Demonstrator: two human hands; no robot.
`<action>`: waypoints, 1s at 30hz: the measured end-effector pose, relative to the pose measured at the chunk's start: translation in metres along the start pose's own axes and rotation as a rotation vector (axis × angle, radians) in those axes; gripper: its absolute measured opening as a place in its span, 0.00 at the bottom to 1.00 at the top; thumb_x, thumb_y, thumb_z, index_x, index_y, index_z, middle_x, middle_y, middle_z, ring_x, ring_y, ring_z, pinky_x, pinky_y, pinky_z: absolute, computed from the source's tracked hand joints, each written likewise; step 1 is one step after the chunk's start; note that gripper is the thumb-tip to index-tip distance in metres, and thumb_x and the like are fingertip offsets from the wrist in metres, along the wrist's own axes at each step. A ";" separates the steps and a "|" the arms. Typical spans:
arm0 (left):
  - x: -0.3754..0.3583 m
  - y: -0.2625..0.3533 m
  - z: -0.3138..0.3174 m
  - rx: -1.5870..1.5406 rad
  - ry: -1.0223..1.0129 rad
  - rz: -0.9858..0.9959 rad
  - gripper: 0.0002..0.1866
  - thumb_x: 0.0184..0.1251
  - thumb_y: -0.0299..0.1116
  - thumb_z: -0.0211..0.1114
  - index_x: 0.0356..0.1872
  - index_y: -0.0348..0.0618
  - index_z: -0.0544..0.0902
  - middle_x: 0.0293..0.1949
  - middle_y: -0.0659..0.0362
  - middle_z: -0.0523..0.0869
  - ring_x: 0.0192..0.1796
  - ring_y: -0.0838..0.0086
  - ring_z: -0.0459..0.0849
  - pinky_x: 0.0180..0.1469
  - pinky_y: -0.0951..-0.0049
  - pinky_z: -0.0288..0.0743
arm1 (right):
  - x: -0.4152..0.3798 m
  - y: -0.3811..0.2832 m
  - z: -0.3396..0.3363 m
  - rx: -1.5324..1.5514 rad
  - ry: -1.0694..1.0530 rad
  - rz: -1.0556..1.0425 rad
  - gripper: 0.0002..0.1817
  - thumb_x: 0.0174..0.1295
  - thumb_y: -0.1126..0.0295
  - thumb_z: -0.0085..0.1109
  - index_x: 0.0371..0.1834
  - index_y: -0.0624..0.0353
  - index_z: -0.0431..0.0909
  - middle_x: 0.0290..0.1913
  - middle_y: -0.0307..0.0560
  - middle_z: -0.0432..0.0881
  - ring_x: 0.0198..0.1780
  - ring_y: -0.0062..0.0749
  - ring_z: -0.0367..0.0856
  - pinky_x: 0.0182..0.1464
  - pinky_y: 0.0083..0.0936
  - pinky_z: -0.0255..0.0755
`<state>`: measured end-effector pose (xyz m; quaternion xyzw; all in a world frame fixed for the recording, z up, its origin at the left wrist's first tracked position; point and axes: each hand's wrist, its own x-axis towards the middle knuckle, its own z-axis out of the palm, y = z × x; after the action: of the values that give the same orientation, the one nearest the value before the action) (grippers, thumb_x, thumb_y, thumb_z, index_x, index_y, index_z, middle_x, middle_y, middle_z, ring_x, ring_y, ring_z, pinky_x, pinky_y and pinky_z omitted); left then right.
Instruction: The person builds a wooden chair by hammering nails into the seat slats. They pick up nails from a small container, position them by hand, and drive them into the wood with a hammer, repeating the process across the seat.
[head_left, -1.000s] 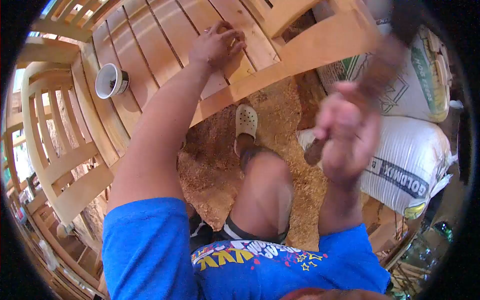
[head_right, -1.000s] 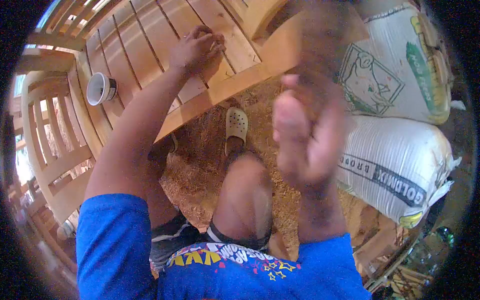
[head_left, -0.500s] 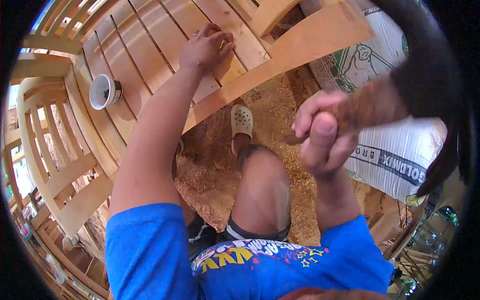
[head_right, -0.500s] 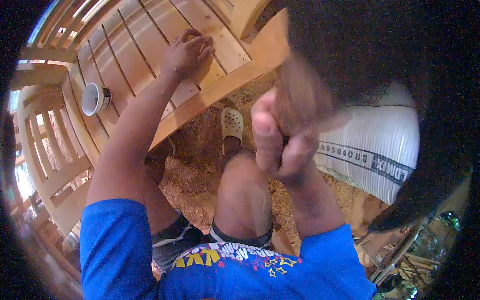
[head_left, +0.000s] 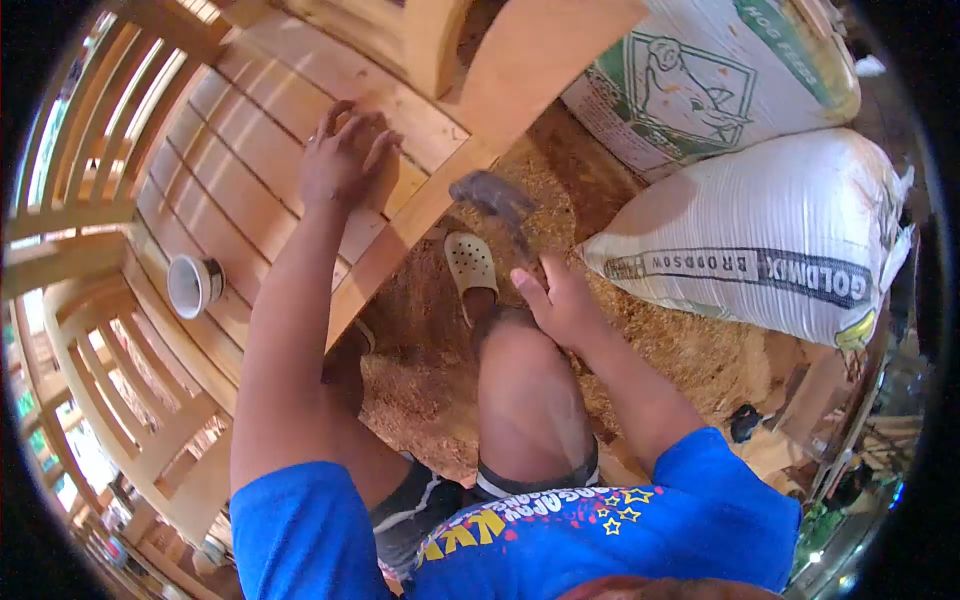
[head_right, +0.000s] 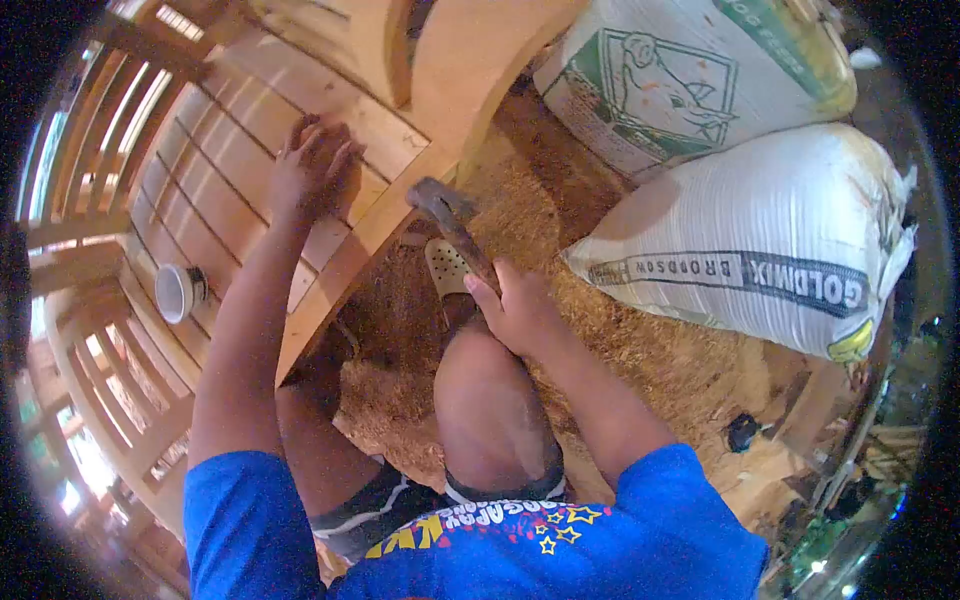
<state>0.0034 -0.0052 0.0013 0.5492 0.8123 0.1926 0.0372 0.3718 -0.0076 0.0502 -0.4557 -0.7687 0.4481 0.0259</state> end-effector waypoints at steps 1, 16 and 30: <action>0.001 0.000 0.002 0.025 0.016 0.031 0.22 0.73 0.57 0.65 0.60 0.59 0.87 0.69 0.59 0.79 0.65 0.52 0.83 0.66 0.52 0.79 | -0.004 0.006 0.001 0.004 -0.037 0.048 0.27 0.77 0.47 0.53 0.49 0.66 0.75 0.37 0.74 0.83 0.42 0.77 0.82 0.46 0.65 0.73; 0.002 0.005 -0.001 0.054 -0.036 -0.023 0.30 0.73 0.63 0.61 0.68 0.60 0.84 0.78 0.58 0.73 0.75 0.58 0.75 0.76 0.54 0.68 | 0.018 -0.010 -0.008 0.280 0.154 -0.133 0.23 0.77 0.52 0.59 0.48 0.66 0.77 0.32 0.56 0.82 0.30 0.43 0.81 0.36 0.41 0.75; -0.001 -0.002 0.006 0.061 0.014 -0.060 0.28 0.72 0.65 0.60 0.67 0.67 0.85 0.76 0.69 0.75 0.70 0.54 0.79 0.72 0.56 0.76 | 0.064 -0.103 -0.073 0.031 0.345 -0.525 0.20 0.79 0.58 0.56 0.52 0.71 0.76 0.35 0.55 0.85 0.31 0.53 0.82 0.37 0.43 0.76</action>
<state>0.0042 -0.0054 -0.0048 0.5241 0.8341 0.1705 0.0205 0.2971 0.0687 0.1436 -0.3107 -0.8373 0.3540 0.2776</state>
